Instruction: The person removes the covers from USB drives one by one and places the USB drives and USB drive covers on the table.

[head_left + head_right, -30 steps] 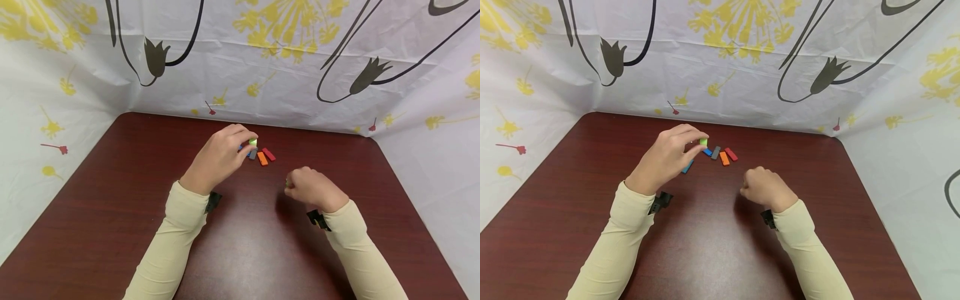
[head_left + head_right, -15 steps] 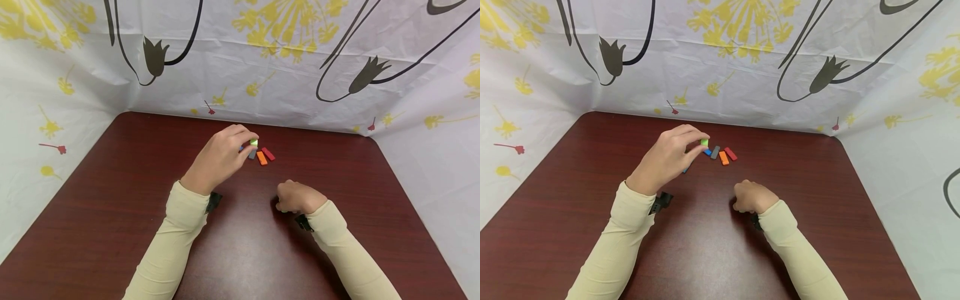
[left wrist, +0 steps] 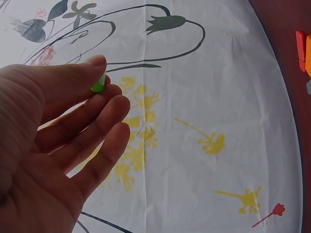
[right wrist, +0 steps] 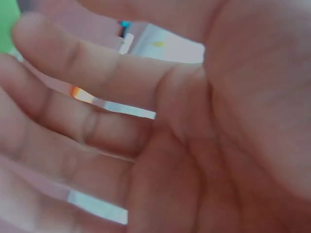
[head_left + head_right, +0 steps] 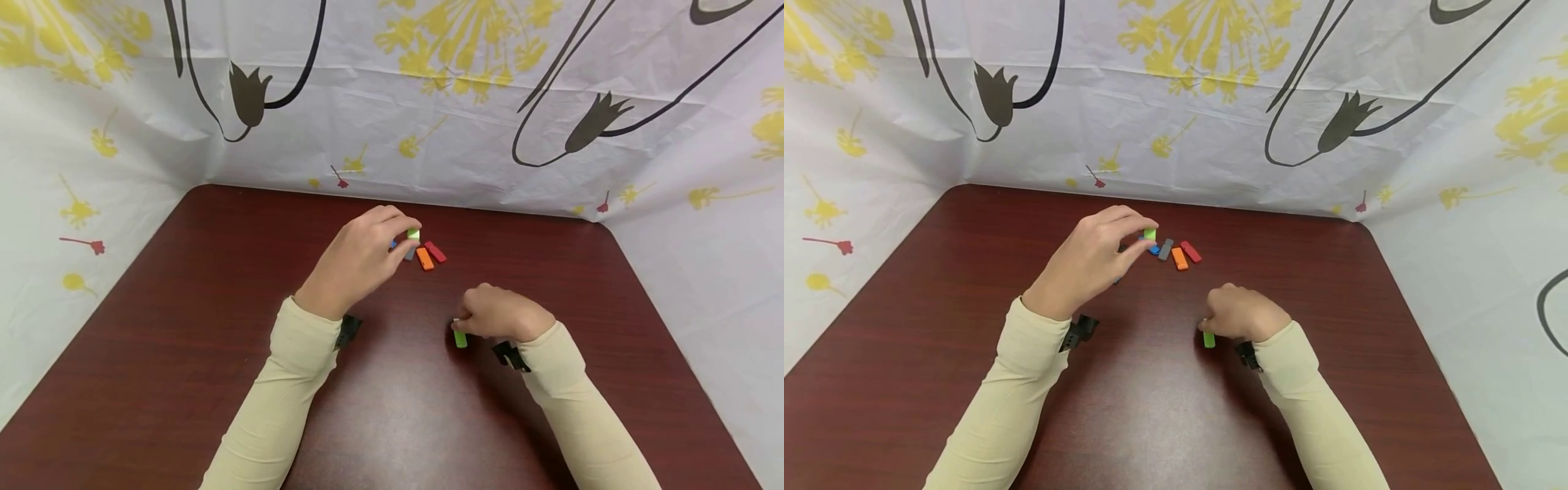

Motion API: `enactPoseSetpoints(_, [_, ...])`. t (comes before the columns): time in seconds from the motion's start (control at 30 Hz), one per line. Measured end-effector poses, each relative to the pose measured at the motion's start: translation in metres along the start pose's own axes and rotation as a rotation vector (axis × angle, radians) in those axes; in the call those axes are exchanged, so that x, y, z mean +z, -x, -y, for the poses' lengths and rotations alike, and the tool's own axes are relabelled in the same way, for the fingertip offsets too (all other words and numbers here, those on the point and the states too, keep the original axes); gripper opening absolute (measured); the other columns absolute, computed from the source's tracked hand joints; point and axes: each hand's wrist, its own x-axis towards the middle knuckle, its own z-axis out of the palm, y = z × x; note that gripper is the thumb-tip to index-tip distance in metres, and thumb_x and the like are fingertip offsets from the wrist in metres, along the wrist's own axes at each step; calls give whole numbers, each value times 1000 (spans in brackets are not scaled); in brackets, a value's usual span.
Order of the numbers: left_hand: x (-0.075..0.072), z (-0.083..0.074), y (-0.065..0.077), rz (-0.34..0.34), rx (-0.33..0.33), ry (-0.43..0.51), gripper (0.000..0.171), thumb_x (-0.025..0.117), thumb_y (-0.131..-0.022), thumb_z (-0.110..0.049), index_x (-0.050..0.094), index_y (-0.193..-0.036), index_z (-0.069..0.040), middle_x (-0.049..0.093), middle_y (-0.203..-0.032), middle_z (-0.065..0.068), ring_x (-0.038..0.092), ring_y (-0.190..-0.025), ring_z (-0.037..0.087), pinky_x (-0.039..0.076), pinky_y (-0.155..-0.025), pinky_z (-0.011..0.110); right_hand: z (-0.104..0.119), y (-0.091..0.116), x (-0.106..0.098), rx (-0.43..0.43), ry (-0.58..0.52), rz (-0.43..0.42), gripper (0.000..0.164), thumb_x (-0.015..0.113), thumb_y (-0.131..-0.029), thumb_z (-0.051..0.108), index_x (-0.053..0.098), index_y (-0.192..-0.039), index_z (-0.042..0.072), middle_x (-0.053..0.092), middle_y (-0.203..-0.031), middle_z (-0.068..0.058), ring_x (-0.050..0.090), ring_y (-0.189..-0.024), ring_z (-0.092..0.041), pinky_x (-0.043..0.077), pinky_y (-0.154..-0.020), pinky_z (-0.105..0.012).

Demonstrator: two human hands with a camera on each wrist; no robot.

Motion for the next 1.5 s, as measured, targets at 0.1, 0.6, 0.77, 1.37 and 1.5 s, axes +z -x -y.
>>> enactPoseSetpoints(0.1, [1,-1,-1,3,-3,-2,21,79,-100,-12,79,-119,-3,76,-114,9,70,-105,22,61,-93,33,0,7,-9,0,33,-95,16,71,-104,26,77,-95,14,64,-74,4,59,-58,-11,52,-60,-32])
enactPoseSetpoints(0.6, [20,-7,-5,106,-17,-17,17,72,-103,-8,78,-119,-3,78,-113,8,71,-103,22,61,-88,31,10,31,-43,0,50,-587,19,68,-104,26,71,-117,12,74,-108,-5,69,-96,-25,58,-82,-52])
enactPoseSetpoints(0.77, [34,-12,-7,185,-29,-52,13,76,-103,-14,79,-114,-8,78,-105,3,71,-94,19,61,-81,31,14,35,-50,-16,23,-662,21,65,-105,25,71,-119,10,75,-112,-7,70,-101,-28,57,-84,-54])
enactPoseSetpoints(1.37, [120,-26,7,580,5,-92,14,71,-103,-1,82,-94,-7,73,-82,6,68,-77,13,51,-65,20,28,37,-67,-33,-141,-708,18,64,-107,26,73,-117,14,75,-113,-5,72,-100,-23,54,-86,-47])
enactPoseSetpoints(1.5, [130,-27,12,619,-25,-70,14,71,-102,-1,82,-97,-7,73,-80,5,63,-71,11,45,-61,19,24,37,-66,-18,-141,-688,19,64,-108,26,73,-118,14,75,-115,-5,71,-101,-24,55,-87,-49])
